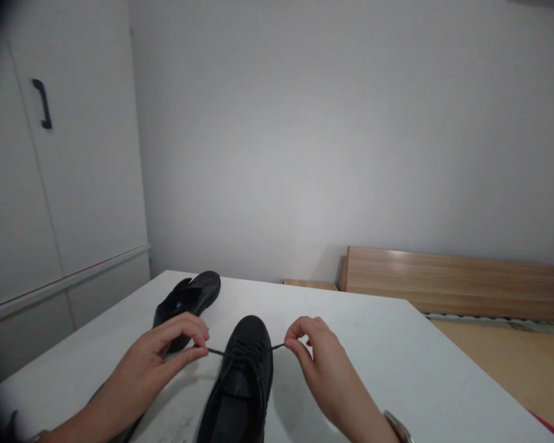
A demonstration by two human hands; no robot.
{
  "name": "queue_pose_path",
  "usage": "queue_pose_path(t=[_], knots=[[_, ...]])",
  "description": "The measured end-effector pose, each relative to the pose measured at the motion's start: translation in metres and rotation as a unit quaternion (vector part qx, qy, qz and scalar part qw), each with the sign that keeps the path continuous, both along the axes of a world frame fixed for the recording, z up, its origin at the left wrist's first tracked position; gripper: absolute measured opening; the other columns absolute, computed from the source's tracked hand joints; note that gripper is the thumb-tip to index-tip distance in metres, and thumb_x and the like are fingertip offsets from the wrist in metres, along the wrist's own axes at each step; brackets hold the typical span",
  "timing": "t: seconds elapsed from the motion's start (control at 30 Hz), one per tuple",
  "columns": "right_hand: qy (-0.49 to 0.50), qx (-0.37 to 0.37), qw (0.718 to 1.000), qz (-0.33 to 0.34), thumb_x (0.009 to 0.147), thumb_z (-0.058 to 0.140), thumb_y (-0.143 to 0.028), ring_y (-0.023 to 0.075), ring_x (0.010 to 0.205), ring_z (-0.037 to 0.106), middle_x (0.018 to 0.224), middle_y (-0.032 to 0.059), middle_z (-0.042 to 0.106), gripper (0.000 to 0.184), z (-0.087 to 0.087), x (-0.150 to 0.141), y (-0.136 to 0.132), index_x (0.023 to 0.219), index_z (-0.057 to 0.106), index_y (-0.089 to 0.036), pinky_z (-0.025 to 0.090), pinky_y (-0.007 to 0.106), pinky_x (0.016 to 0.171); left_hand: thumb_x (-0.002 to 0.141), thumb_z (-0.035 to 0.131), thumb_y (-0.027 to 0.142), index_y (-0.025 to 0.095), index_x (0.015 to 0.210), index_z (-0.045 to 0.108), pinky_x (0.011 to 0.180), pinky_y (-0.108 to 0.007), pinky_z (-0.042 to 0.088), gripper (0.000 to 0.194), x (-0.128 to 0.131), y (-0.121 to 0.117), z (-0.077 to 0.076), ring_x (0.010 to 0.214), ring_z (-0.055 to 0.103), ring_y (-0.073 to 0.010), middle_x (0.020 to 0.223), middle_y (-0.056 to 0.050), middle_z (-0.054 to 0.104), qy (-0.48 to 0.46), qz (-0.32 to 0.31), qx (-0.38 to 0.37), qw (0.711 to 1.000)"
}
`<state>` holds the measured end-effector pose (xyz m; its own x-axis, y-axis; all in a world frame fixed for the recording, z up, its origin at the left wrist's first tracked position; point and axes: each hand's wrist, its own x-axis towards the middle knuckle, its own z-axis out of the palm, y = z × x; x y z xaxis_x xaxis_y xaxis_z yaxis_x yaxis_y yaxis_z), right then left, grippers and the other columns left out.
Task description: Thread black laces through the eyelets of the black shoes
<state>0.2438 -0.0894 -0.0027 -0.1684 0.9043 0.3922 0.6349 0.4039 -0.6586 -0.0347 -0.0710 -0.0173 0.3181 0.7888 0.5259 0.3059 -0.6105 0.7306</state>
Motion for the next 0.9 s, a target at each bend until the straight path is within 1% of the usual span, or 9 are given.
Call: queue_pose_path(t=[0.1,0.2,0.27,0.37,0.5,0.63,0.77,0.83,0.9], knots=[[0.098,-0.027,0.994,0.032,0.094,0.047,-0.039,0.0205,0.074,0.054,0.08,0.0026,0.059,0.023,0.0,-0.015,-0.005,0.083,0.057,-0.021,0.042,0.034,0.068,0.094,0.054,0.034,0.018,0.088,0.054,0.091,-0.031,0.044,0.017,0.014,-0.001,0.005,0.101,0.063,-0.0189,0.1,-0.006,0.069,-0.08,-0.057,-0.111,0.989],[0.181,-0.03,0.98,0.075,0.096,0.05,-0.038,0.0174,0.069,0.053,0.077,0.0005,0.057,0.021,-0.004,-0.032,-0.011,0.085,0.057,-0.021,0.042,0.029,0.06,0.092,0.055,0.033,0.018,0.089,0.046,0.076,-0.028,0.046,0.018,0.04,-0.001,0.013,0.08,0.065,-0.0167,0.08,-0.004,0.07,-0.128,-0.132,-0.185,0.965],[0.19,0.019,0.978,0.087,0.097,0.053,-0.034,0.0168,0.07,0.053,0.079,0.0004,0.057,0.019,-0.007,-0.039,-0.015,0.084,0.059,-0.022,0.041,0.029,0.061,0.084,0.063,0.027,0.017,0.089,0.047,0.068,-0.026,0.045,0.02,0.055,0.0,0.017,0.069,0.063,-0.0148,0.069,0.0,0.067,-0.139,-0.166,-0.213,0.953],[0.183,0.1,0.973,0.093,0.098,0.055,-0.027,0.0171,0.075,0.054,0.08,0.0002,0.059,0.018,-0.009,-0.041,-0.016,0.081,0.06,-0.023,0.042,0.03,0.068,0.078,0.068,0.024,0.014,0.085,0.056,0.064,-0.023,0.043,0.017,0.066,0.0,0.021,0.065,0.061,-0.0136,0.067,0.0,0.065,-0.097,-0.17,-0.202,0.96],[0.202,0.147,0.964,0.088,0.095,0.062,-0.024,0.0173,0.081,0.055,0.085,0.0001,0.058,0.015,-0.011,-0.041,-0.014,0.08,0.063,-0.024,0.043,0.03,0.071,0.085,0.064,0.029,0.013,0.08,0.065,0.063,-0.022,0.041,0.017,0.066,-0.001,0.023,0.067,0.059,-0.0127,0.069,-0.002,0.066,-0.021,-0.139,-0.136,0.981],[0.248,0.096,0.955,0.132,0.096,0.061,-0.026,0.0177,0.085,0.058,0.094,0.0014,0.059,0.007,-0.014,-0.042,-0.011,0.094,0.067,-0.027,0.047,0.029,0.069,0.089,0.059,0.031,0.013,0.079,0.067,0.063,-0.022,0.041,0.022,0.062,-0.002,0.027,0.068,0.058,-0.0127,0.071,-0.002,0.066,-0.001,-0.135,-0.126,0.983],[0.269,0.052,0.946,0.175,0.099,0.056,-0.024,0.0161,0.08,0.061,0.096,0.0017,0.058,0.015,-0.013,-0.041,-0.012,0.107,0.067,-0.029,0.051,0.029,0.069,0.09,0.058,0.03,0.012,0.076,0.065,0.067,-0.022,0.042,0.024,0.059,-0.002,0.031,0.072,0.058,-0.0132,0.073,-0.003,0.065,-0.01,-0.178,-0.148,0.973],[0.256,0.05,0.947,0.189,0.099,0.054,-0.023,0.0154,0.077,0.061,0.095,0.0023,0.058,0.017,-0.009,-0.039,-0.011,0.105,0.07,-0.028,0.052,0.028,0.069,0.089,0.059,0.028,0.011,0.077,0.065,0.07,-0.023,0.043,0.022,0.058,-0.001,0.03,0.073,0.058,-0.0132,0.077,-0.004,0.065,-0.019,-0.212,-0.174,0.961],[0.247,0.052,0.948,0.193,0.098,0.055,-0.022,0.0153,0.077,0.061,0.091,0.0022,0.058,0.017,-0.006,-0.038,-0.011,0.096,0.072,-0.026,0.051,0.027,0.069,0.086,0.061,0.027,0.01,0.081,0.065,0.071,-0.024,0.044,0.019,0.057,0.0,0.028,0.073,0.058,-0.0133,0.08,-0.005,0.066,-0.03,-0.236,-0.214,0.948]])
